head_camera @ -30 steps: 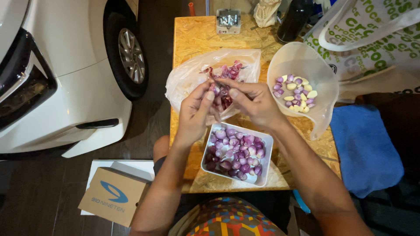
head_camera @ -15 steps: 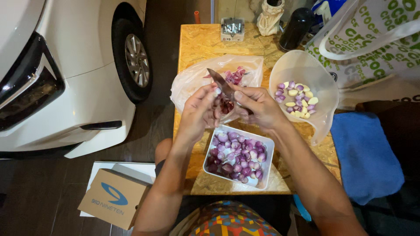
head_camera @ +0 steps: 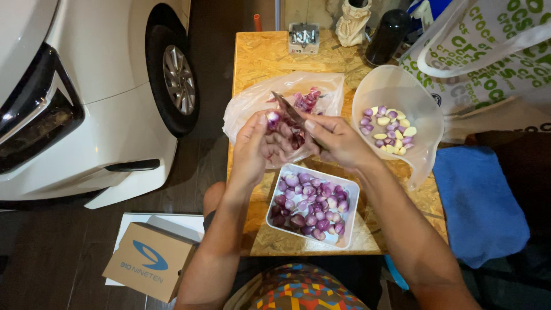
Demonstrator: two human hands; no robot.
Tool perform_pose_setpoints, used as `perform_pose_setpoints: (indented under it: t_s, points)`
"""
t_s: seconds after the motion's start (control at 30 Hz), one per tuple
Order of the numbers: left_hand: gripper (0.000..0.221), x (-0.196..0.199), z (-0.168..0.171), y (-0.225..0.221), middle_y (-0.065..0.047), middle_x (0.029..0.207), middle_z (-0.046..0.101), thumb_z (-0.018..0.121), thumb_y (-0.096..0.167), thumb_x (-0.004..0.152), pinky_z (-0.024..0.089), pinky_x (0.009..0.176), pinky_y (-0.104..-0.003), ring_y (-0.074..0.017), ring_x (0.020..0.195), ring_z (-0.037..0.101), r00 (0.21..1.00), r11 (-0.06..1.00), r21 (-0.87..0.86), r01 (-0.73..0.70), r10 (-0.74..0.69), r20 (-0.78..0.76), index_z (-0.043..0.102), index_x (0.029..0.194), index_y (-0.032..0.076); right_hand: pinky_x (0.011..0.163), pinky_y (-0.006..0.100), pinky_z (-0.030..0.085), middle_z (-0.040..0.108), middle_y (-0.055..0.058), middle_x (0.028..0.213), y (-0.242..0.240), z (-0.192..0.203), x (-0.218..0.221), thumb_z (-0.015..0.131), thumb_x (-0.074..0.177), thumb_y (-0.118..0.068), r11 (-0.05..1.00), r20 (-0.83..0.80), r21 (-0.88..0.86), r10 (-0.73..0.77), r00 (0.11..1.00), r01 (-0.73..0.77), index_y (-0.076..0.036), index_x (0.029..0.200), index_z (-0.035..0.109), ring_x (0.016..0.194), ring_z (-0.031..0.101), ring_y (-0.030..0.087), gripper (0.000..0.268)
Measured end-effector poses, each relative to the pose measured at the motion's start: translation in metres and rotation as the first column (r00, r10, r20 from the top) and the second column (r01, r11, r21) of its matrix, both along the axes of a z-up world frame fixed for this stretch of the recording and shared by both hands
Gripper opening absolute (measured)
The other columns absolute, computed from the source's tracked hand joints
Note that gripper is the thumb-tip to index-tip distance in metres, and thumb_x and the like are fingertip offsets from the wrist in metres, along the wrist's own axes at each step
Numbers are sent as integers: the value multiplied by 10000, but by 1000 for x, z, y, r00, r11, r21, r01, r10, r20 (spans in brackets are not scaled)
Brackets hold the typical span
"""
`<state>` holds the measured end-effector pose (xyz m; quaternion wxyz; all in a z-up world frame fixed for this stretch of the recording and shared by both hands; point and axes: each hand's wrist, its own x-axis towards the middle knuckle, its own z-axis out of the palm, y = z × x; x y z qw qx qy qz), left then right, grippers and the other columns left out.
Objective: The person peels small red onions one by one using a small knife, removing the outer skin and placing the peeled onions into a white container. The person works at a table with a plastic bag of unpeeled onions and a bowl of garlic cloves nearby.
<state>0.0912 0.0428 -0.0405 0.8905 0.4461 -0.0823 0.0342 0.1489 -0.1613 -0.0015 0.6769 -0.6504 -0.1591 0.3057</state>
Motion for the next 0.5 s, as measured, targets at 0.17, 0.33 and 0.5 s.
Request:
perform_pose_setpoints:
  t_s: [0.17,0.33,0.5]
  points:
    - [344,-1,6,-4,-132,1061,688,496,244,1104,605,647,-265,-148,819,691,995,993,68,-96,95,15,538,1370,29,495,196,351,584,-30,693,7,-6,0,556,1054,-310,995,133,90,-46,990,34,-102,1476,589,567,473,43,472]
    - [262,-1,9,-11,-145,1086,706,515,221,1068,664,705,-304,-169,882,739,987,985,71,-158,159,-8,516,1233,17,793,231,580,750,8,1056,22,-8,-6,737,970,-147,982,406,159,-157,900,99,-11,1254,684,898,671,42,320]
    - [270,0,3,-14,-116,1034,695,530,242,1100,625,662,-270,-150,779,701,987,985,88,-150,155,-52,578,1188,-9,768,221,560,756,20,978,32,-5,-8,820,896,-88,970,532,143,-241,812,194,4,1097,715,859,652,38,245]
